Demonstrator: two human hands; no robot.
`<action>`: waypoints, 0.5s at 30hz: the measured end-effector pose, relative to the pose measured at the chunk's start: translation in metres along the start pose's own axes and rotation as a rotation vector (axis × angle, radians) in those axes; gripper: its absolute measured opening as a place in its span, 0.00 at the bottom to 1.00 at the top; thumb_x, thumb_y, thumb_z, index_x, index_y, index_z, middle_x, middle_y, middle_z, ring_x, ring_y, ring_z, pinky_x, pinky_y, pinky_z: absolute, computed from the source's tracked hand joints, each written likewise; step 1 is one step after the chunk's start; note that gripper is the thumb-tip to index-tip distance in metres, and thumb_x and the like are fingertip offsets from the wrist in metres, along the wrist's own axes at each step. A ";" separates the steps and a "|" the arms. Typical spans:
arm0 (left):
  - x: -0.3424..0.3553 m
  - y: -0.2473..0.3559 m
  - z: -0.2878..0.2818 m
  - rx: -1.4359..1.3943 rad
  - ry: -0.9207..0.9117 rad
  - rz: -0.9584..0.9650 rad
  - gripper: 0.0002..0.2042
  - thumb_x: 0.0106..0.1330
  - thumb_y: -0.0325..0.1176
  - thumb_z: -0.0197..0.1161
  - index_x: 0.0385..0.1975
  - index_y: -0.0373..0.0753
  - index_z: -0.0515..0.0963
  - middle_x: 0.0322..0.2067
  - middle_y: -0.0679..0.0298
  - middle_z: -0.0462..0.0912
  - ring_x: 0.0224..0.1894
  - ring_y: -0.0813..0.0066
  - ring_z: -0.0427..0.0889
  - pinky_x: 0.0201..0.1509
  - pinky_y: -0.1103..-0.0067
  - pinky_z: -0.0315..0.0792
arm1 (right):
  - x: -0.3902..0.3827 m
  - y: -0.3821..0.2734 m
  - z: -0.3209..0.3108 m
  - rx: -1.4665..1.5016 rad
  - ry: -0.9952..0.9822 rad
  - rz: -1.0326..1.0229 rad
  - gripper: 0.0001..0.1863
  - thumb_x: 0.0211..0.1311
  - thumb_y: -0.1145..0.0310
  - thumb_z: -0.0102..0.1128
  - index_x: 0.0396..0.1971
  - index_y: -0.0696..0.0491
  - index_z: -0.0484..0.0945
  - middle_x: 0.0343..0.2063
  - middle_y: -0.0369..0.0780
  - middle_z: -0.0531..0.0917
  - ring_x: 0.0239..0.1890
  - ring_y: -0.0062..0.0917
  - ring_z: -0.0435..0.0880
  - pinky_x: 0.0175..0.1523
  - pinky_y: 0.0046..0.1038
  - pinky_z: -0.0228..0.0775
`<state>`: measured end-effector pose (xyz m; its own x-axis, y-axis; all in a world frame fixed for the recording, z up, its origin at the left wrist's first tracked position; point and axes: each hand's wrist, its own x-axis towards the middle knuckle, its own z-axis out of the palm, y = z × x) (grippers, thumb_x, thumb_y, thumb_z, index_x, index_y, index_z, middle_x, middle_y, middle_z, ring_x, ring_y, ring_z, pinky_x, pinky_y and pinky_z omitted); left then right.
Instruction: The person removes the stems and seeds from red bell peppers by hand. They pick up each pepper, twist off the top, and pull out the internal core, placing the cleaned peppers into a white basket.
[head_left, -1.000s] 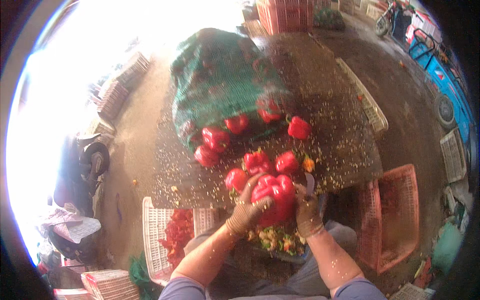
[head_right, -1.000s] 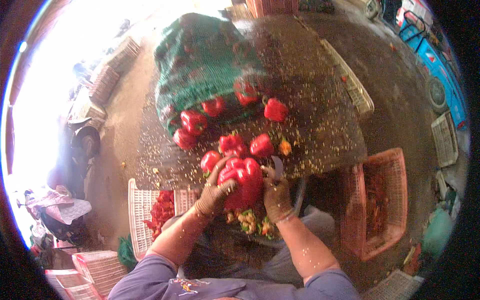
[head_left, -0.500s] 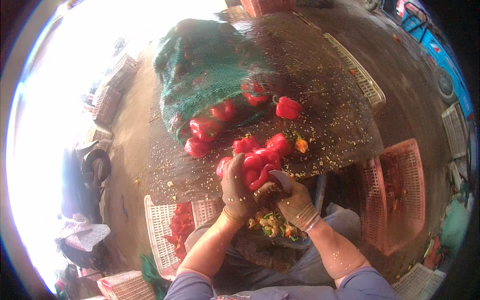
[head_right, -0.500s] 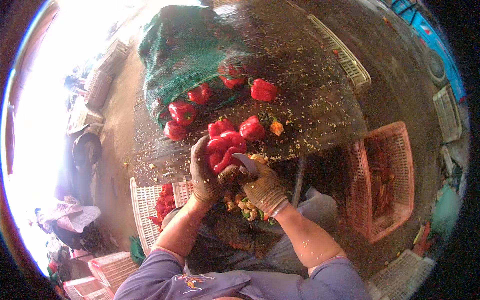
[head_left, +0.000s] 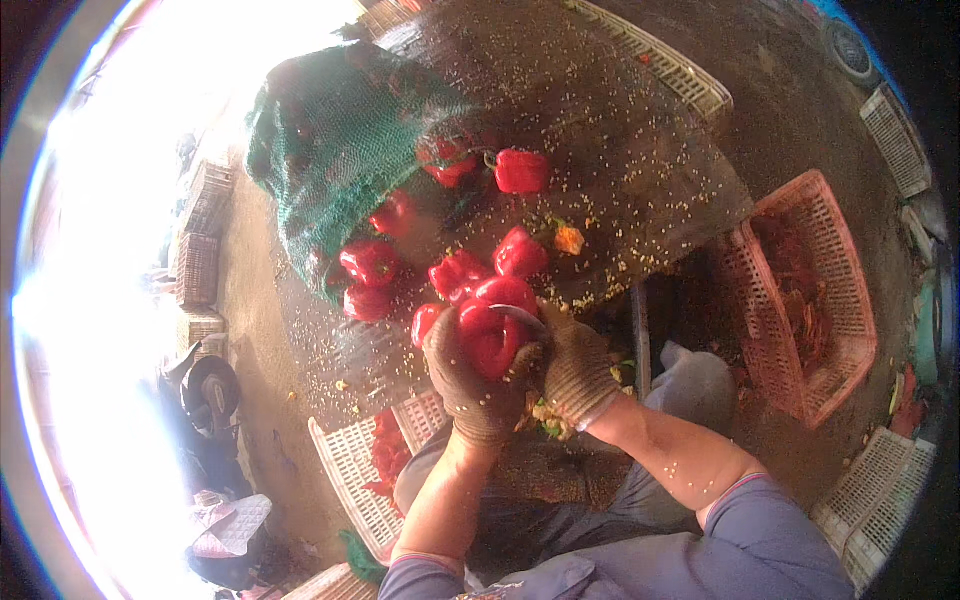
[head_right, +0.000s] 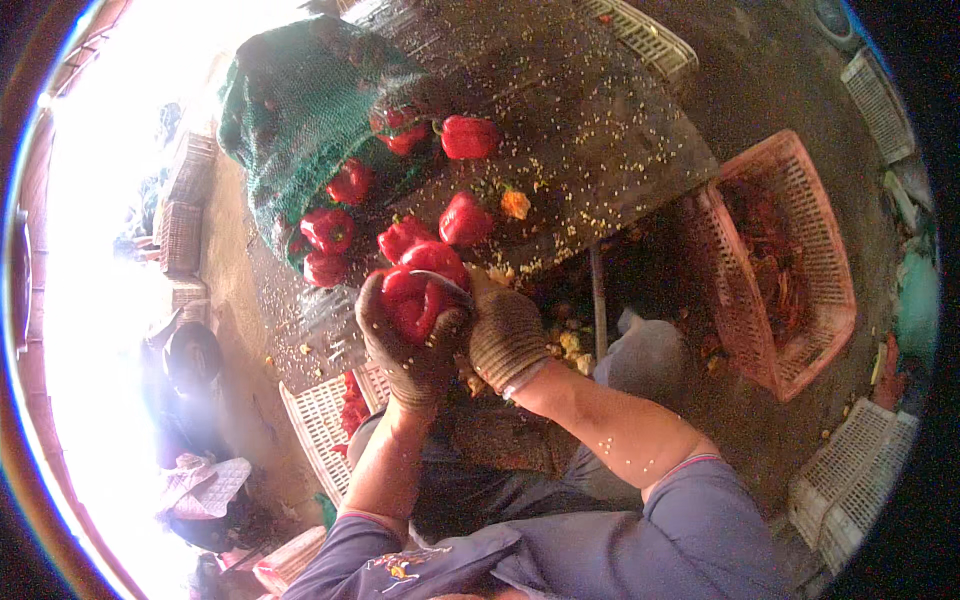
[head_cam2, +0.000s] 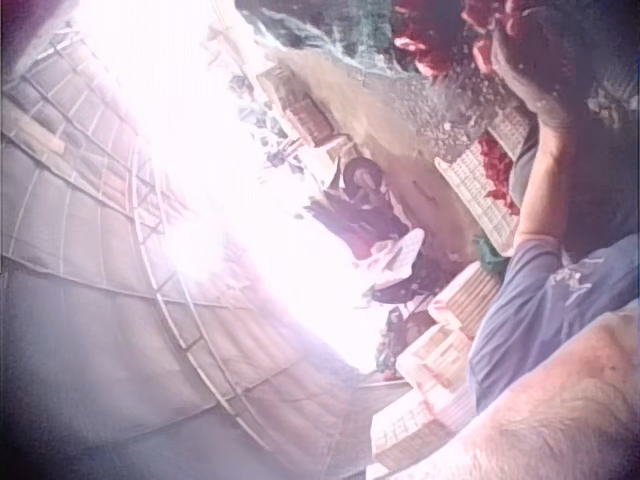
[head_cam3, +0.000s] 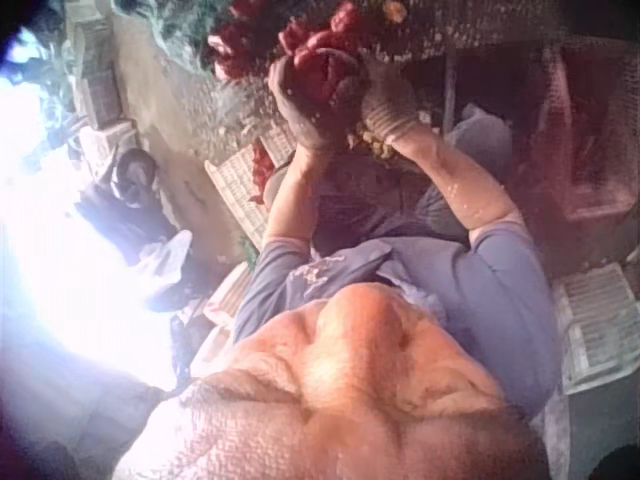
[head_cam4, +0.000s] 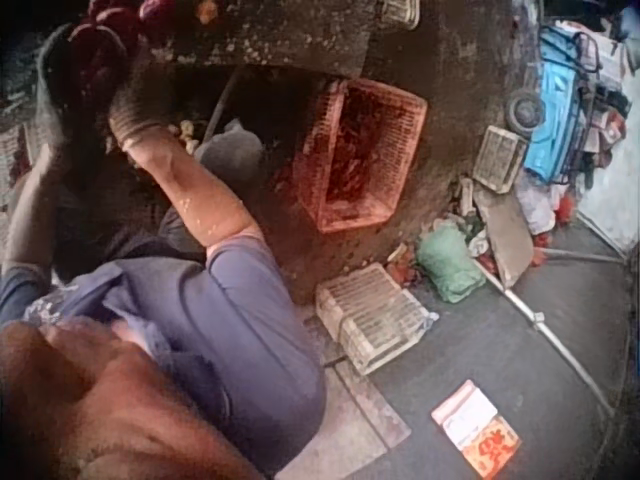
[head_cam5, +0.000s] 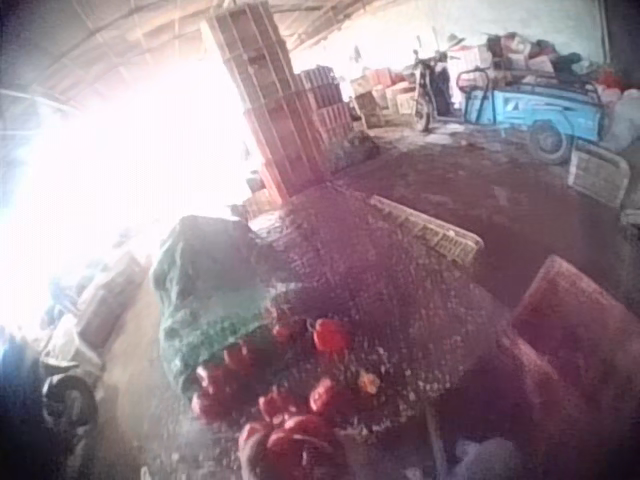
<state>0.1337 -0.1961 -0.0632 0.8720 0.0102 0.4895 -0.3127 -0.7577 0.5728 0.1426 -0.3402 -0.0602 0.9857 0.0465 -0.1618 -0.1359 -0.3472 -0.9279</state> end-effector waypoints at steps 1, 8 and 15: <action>-0.003 0.000 -0.001 -0.007 0.004 -0.032 0.44 0.51 0.42 0.81 0.66 0.36 0.63 0.56 0.51 0.74 0.57 0.55 0.76 0.64 0.65 0.70 | -0.001 0.018 0.014 0.046 0.066 -0.098 0.16 0.69 0.67 0.55 0.55 0.53 0.76 0.40 0.50 0.86 0.45 0.48 0.86 0.49 0.44 0.78; 0.041 -0.005 -0.015 -0.084 0.236 -0.173 0.32 0.63 0.46 0.73 0.60 0.34 0.69 0.53 0.52 0.76 0.56 0.57 0.76 0.63 0.67 0.69 | -0.002 0.025 0.041 -0.437 -0.128 -0.162 0.17 0.68 0.70 0.53 0.55 0.54 0.76 0.41 0.50 0.86 0.42 0.45 0.87 0.46 0.42 0.79; 0.055 -0.068 -0.038 -1.096 0.123 -0.829 0.26 0.73 0.55 0.60 0.53 0.35 0.79 0.46 0.65 0.82 0.46 0.78 0.78 0.51 0.77 0.73 | -0.006 0.009 0.019 -0.164 -0.242 -0.099 0.20 0.69 0.68 0.60 0.59 0.56 0.77 0.42 0.49 0.86 0.47 0.38 0.87 0.52 0.35 0.78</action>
<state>0.1883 -0.1192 -0.0507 0.9264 0.3027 -0.2240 0.0926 0.3934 0.9147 0.1339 -0.3256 -0.0743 0.9385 0.3022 -0.1670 -0.0035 -0.4755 -0.8797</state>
